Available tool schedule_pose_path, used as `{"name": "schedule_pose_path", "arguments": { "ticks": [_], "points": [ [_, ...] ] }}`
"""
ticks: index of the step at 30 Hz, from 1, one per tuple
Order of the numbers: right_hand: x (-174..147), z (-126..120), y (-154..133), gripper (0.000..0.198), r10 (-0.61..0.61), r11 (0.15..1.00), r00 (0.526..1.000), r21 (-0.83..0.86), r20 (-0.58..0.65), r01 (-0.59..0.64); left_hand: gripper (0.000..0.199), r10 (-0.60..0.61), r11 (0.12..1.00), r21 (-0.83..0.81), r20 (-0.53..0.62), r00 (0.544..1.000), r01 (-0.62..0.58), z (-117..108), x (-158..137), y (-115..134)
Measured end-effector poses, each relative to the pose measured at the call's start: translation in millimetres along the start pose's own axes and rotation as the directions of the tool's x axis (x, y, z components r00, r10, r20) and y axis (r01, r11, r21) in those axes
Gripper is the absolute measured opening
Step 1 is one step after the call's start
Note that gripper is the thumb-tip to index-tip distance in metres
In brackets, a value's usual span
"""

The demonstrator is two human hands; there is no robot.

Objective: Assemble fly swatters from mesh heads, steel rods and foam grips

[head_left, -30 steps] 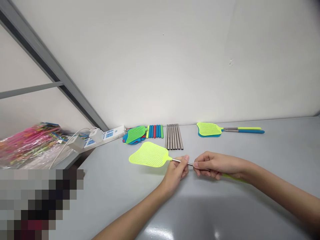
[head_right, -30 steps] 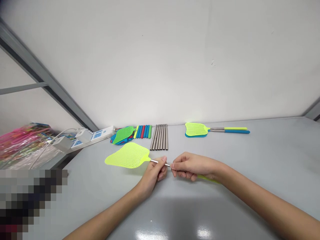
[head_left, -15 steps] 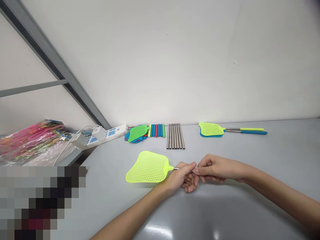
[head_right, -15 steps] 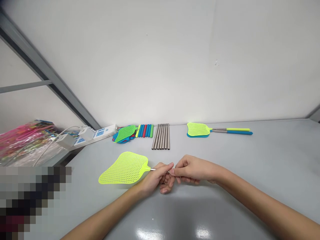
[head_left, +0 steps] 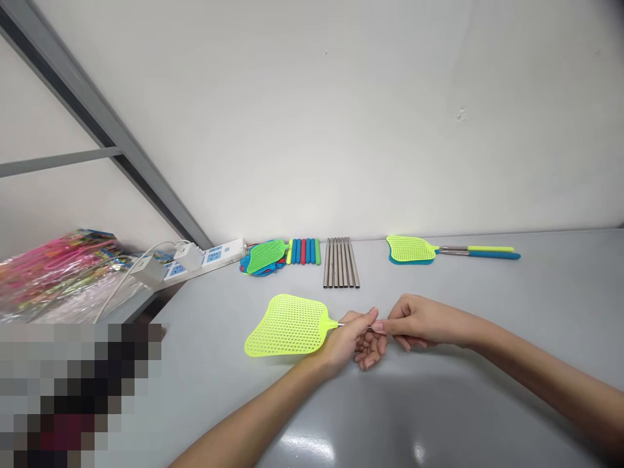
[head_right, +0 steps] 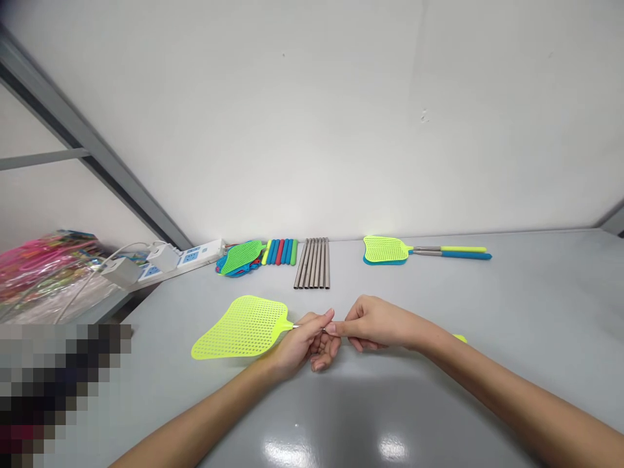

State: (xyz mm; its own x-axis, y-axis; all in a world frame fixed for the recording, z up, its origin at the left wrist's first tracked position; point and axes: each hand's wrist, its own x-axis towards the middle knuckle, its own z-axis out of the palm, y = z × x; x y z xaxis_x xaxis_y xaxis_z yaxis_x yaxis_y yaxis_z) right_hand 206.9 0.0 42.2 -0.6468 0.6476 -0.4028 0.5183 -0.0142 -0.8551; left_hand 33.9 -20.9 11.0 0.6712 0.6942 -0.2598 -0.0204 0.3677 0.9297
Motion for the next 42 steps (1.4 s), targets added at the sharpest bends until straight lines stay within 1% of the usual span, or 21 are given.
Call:
{"name": "schedule_pose_path", "arguments": {
  "ticks": [4, 8, 13, 15, 19, 22, 26, 29, 38, 42],
  "points": [
    [-0.7, -0.2, -0.8, 0.050, 0.018, 0.999, 1.000, -0.039, -0.010, -0.019, 0.054, -0.007, 1.000, -0.002, 0.004, 1.000, 0.007, -2.8, 1.8, -0.4],
    [-0.5, -1.0, -1.8, 0.050, 0.016, 1.000, 0.999, -0.013, 0.029, -0.016, 0.054, -0.009, 1.000, 0.006, -0.006, 1.000, 0.009, -6.9, 2.6, -0.8],
    [-1.6, -4.9, -2.1, 0.039, -0.082, 0.991, 0.990, 0.117, 0.112, 0.068, 0.051, -0.003, 1.000, 0.020, -0.017, 1.000, 0.003, -13.6, 1.9, 1.9],
    [-2.1, -5.5, -1.8, 0.036, -0.101, 0.985, 0.987, 0.152, 0.124, 0.082, 0.049, -0.002, 0.999, 0.033, -0.009, 1.000, 0.002, -15.1, 1.6, 3.7],
    [-2.4, -3.5, -1.5, 0.035, -0.126, 0.981, 0.985, 0.161, 0.118, 0.106, 0.048, -0.025, 0.999, 0.046, 0.025, 0.999, 0.024, -14.6, 0.9, 5.7],
    [-2.1, -1.6, -0.9, 0.034, -0.126, 0.984, 0.987, 0.138, 0.097, 0.112, 0.048, -0.018, 0.999, 0.042, 0.043, 0.999, 0.016, -13.5, 0.9, 5.1],
    [-1.7, -1.0, 0.2, 0.035, -0.113, 0.994, 0.993, 0.016, 0.026, 0.112, 0.045, 0.006, 1.000, 0.029, 0.041, 0.999, -0.008, -12.0, 0.8, 4.1],
    [-1.9, -0.6, -0.7, 0.038, -0.113, 0.992, 0.994, -0.047, 0.011, 0.114, 0.042, 0.022, 0.999, 0.034, 0.032, 0.999, -0.023, -10.3, 0.5, 4.6],
    [1.0, 0.2, 1.3, 0.044, -0.048, 0.996, 0.998, -0.075, -0.026, 0.046, 0.041, 0.033, 0.996, 0.081, 0.002, 0.999, -0.033, -9.5, 0.8, 4.3],
    [1.3, -0.1, 2.7, 0.049, -0.015, 0.997, 0.999, -0.080, -0.043, 0.012, 0.043, 0.022, 0.992, 0.128, -0.011, 1.000, -0.021, -8.2, 0.5, 5.2]
  ]
}}
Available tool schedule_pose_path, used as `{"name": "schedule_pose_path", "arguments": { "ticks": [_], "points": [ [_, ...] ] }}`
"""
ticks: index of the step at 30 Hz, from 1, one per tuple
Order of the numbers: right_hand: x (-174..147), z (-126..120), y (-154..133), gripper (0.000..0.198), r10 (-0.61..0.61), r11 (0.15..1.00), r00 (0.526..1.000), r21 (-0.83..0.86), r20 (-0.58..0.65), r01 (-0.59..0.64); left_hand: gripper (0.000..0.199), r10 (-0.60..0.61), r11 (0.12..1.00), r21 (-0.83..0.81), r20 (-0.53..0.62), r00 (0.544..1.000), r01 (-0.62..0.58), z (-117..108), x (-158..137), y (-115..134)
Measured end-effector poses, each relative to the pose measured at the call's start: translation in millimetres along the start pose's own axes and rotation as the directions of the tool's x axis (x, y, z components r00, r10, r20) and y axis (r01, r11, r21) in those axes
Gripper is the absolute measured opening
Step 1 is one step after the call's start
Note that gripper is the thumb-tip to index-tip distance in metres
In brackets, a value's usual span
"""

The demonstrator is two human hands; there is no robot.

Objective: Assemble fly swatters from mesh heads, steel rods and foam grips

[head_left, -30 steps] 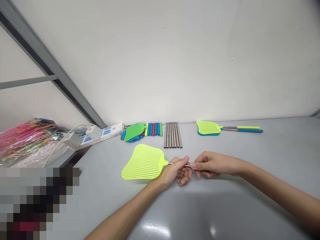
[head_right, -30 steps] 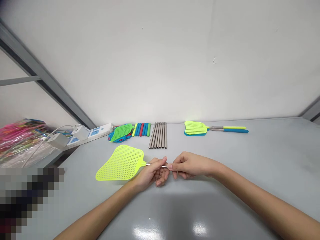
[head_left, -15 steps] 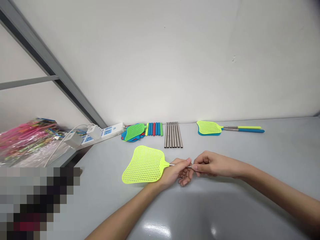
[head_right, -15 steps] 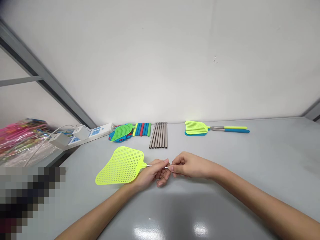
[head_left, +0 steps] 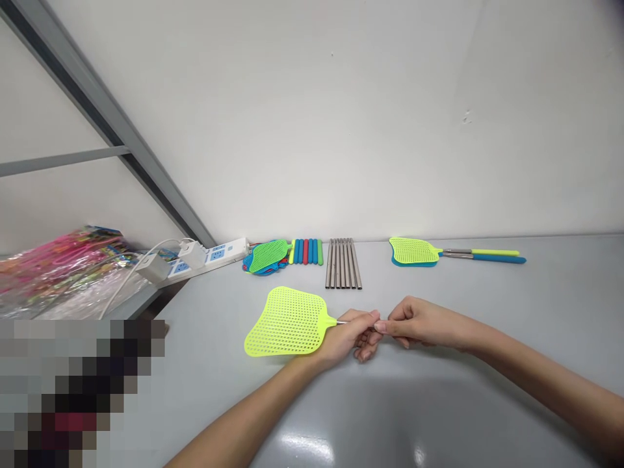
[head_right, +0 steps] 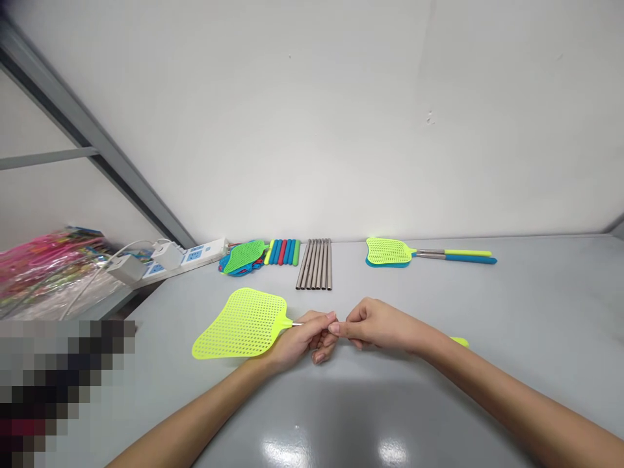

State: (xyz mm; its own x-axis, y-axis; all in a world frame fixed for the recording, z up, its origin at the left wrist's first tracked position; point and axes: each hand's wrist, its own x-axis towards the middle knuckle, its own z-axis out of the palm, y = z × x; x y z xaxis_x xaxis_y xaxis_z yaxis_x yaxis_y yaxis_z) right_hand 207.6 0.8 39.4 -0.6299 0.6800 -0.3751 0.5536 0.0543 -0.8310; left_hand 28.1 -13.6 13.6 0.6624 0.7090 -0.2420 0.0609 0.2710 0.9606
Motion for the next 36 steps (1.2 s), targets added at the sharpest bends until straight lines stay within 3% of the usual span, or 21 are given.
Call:
{"name": "schedule_pose_path", "arguments": {
  "ticks": [4, 14, 21, 25, 36],
  "points": [
    [0.8, 0.7, 1.8, 0.051, 0.024, 1.000, 1.000, 0.009, 0.002, -0.024, 0.043, -0.001, 1.000, 0.012, 0.001, 1.000, 0.001, 0.8, -0.7, 1.0],
    [-9.1, -7.9, -7.6, 0.040, -0.058, 0.998, 0.988, 0.022, 0.141, 0.056, 0.044, 0.001, 1.000, -0.024, -0.012, 1.000, -0.002, -1.7, -0.8, -2.5],
    [-7.5, -6.1, -5.9, 0.043, -0.104, 0.992, 0.993, -0.071, 0.057, 0.107, 0.043, 0.015, 1.000, -0.017, -0.006, 1.000, -0.015, -1.0, -0.5, -2.8],
    [-4.5, -3.6, -0.8, 0.046, -0.060, 0.993, 0.998, -0.106, 0.008, 0.061, 0.043, 0.023, 0.999, -0.024, 0.003, 1.000, -0.023, -1.5, -0.4, -2.2],
    [-2.9, -6.4, 3.4, 0.049, 0.005, 1.000, 0.998, 0.021, 0.063, -0.007, 0.046, 0.075, 0.995, 0.062, 0.007, 0.997, -0.075, 0.3, -2.1, 0.5]
  ]
}}
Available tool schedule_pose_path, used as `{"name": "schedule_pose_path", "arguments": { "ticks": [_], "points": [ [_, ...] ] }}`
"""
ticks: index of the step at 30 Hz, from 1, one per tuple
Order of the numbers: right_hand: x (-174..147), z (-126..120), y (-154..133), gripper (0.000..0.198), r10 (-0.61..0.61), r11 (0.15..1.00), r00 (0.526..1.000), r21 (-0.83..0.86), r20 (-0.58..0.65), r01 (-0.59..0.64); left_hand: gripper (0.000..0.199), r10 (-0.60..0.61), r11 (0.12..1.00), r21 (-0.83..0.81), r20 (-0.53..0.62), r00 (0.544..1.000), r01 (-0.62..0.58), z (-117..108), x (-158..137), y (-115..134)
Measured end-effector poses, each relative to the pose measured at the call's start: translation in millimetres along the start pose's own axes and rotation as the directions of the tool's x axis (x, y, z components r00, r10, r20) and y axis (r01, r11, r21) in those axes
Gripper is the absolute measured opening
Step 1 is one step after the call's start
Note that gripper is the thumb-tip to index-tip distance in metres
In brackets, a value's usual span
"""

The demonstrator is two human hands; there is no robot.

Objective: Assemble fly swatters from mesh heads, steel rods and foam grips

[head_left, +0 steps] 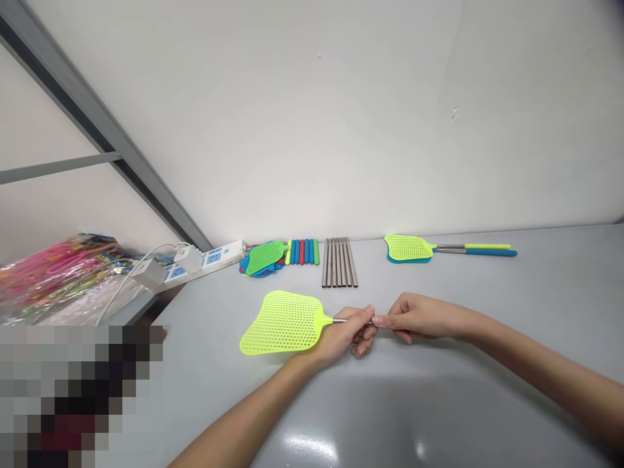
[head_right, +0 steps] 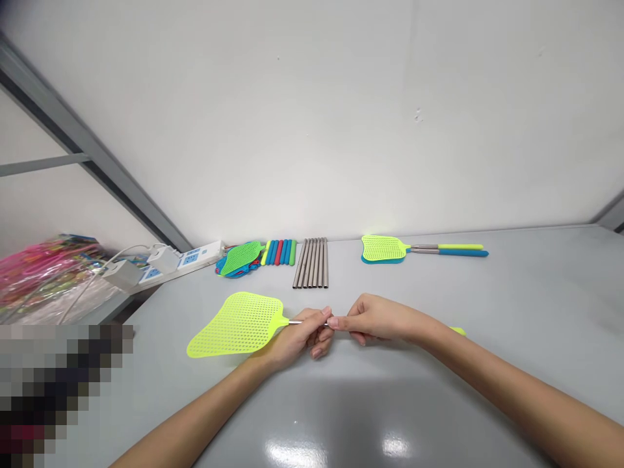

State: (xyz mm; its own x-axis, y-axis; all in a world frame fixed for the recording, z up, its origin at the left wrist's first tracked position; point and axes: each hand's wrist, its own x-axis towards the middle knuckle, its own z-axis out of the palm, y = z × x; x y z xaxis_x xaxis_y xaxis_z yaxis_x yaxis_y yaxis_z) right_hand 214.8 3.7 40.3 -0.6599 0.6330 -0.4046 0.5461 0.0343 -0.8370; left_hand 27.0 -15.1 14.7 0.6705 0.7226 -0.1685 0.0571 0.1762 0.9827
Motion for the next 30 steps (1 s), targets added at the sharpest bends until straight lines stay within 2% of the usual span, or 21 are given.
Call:
{"name": "schedule_pose_path", "arguments": {
  "ticks": [7, 12, 15, 24, 27, 30],
  "points": [
    [-5.1, 0.3, -8.1, 0.039, -0.068, 0.994, 0.996, 0.094, 0.061, 0.062, 0.045, 0.007, 1.000, -0.031, -0.034, 0.999, -0.008, 0.8, 0.9, -2.3],
    [-5.3, 0.6, -10.7, 0.035, -0.138, 0.990, 0.990, -0.003, -0.002, 0.138, 0.046, 0.023, 1.000, -0.018, -0.048, 0.999, -0.024, 2.0, 1.7, -1.8],
    [-4.2, 2.6, -10.5, 0.039, -0.178, 0.984, 0.984, -0.015, -0.028, 0.178, 0.048, 0.031, 0.999, -0.014, -0.055, 0.998, -0.032, 1.2, 2.0, -1.9],
    [0.7, 5.3, -1.1, 0.048, -0.044, 0.993, 0.991, -0.111, -0.123, 0.031, 0.050, -0.007, 1.000, 0.018, -0.081, 0.997, 0.009, -0.5, 1.7, -0.8],
    [1.3, 3.8, 0.4, 0.050, -0.024, 0.996, 0.994, -0.086, -0.108, 0.015, 0.050, -0.004, 1.000, 0.006, -0.062, 0.998, 0.004, -1.0, 2.3, -1.2],
    [-1.1, 0.4, -2.7, 0.050, -0.007, 1.000, 0.999, 0.010, -0.041, 0.007, 0.050, 0.004, 1.000, -0.020, -0.054, 0.999, -0.005, -1.5, 2.9, -2.6]
  ]
}}
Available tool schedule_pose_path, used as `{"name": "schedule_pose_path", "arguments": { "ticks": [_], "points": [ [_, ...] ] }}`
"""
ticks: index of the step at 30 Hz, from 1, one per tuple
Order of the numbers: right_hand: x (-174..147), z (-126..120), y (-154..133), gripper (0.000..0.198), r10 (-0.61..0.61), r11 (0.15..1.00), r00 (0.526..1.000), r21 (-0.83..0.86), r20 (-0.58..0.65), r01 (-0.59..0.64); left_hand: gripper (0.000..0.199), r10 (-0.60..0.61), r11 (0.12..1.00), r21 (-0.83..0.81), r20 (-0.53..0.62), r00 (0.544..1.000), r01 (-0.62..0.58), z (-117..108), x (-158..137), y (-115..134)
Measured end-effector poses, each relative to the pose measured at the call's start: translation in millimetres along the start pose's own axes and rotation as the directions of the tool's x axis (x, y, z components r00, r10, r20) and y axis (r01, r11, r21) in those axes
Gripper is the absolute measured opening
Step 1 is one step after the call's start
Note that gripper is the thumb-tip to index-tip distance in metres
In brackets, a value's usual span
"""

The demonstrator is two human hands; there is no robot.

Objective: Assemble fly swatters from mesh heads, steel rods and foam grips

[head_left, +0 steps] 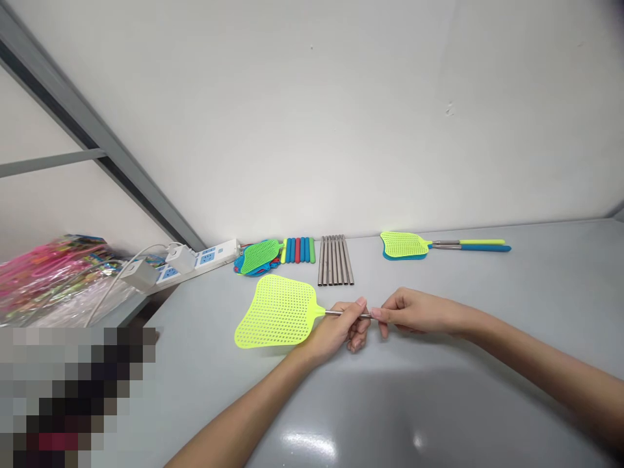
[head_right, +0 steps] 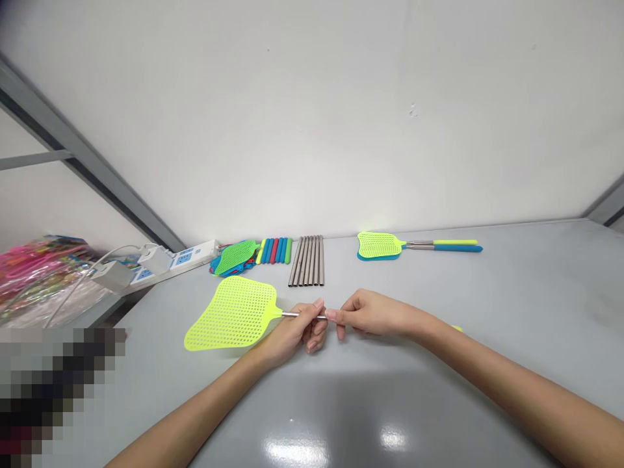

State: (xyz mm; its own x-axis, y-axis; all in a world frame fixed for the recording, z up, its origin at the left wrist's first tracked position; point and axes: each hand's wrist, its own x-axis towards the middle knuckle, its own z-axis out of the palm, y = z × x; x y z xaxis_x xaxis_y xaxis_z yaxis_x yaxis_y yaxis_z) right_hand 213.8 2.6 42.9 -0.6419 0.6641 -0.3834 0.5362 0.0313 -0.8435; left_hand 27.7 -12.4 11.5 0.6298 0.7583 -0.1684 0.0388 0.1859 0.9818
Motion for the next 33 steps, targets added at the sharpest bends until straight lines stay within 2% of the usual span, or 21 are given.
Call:
{"name": "schedule_pose_path", "arguments": {
  "ticks": [5, 11, 14, 19, 26, 33],
  "points": [
    [-5.9, -8.1, -7.0, 0.054, 0.015, 0.989, 0.999, 0.143, 0.041, -0.020, 0.046, 0.021, 0.997, -0.070, -0.058, 0.998, -0.025, 0.2, 0.2, -2.6],
    [-8.9, -13.5, -8.8, 0.046, 0.012, 0.989, 0.998, 0.149, 0.068, -0.022, 0.046, 0.032, 0.991, -0.126, -0.111, 0.993, -0.046, 0.3, 1.1, -3.5],
    [-7.5, -12.7, -9.1, 0.039, -0.025, 0.997, 0.998, 0.074, 0.062, 0.021, 0.046, 0.021, 0.990, -0.138, -0.134, 0.991, -0.040, 0.5, 1.5, -3.0],
    [-1.0, -6.4, -3.7, 0.038, -0.117, 0.990, 0.992, -0.091, -0.050, 0.112, 0.046, -0.001, 0.992, -0.125, -0.159, 0.987, -0.019, 1.3, 2.0, -2.0],
    [2.1, 2.2, 0.8, 0.043, -0.104, 0.989, 0.989, -0.118, -0.107, 0.092, 0.047, 0.040, 0.993, -0.103, -0.148, 0.988, -0.055, 0.3, 1.9, -6.1],
    [5.8, 10.8, 0.5, 0.048, -0.056, 0.991, 0.968, -0.130, -0.244, 0.025, 0.046, 0.050, 0.983, -0.166, -0.160, 0.986, -0.077, -0.9, 3.9, -6.4]
  ]
}}
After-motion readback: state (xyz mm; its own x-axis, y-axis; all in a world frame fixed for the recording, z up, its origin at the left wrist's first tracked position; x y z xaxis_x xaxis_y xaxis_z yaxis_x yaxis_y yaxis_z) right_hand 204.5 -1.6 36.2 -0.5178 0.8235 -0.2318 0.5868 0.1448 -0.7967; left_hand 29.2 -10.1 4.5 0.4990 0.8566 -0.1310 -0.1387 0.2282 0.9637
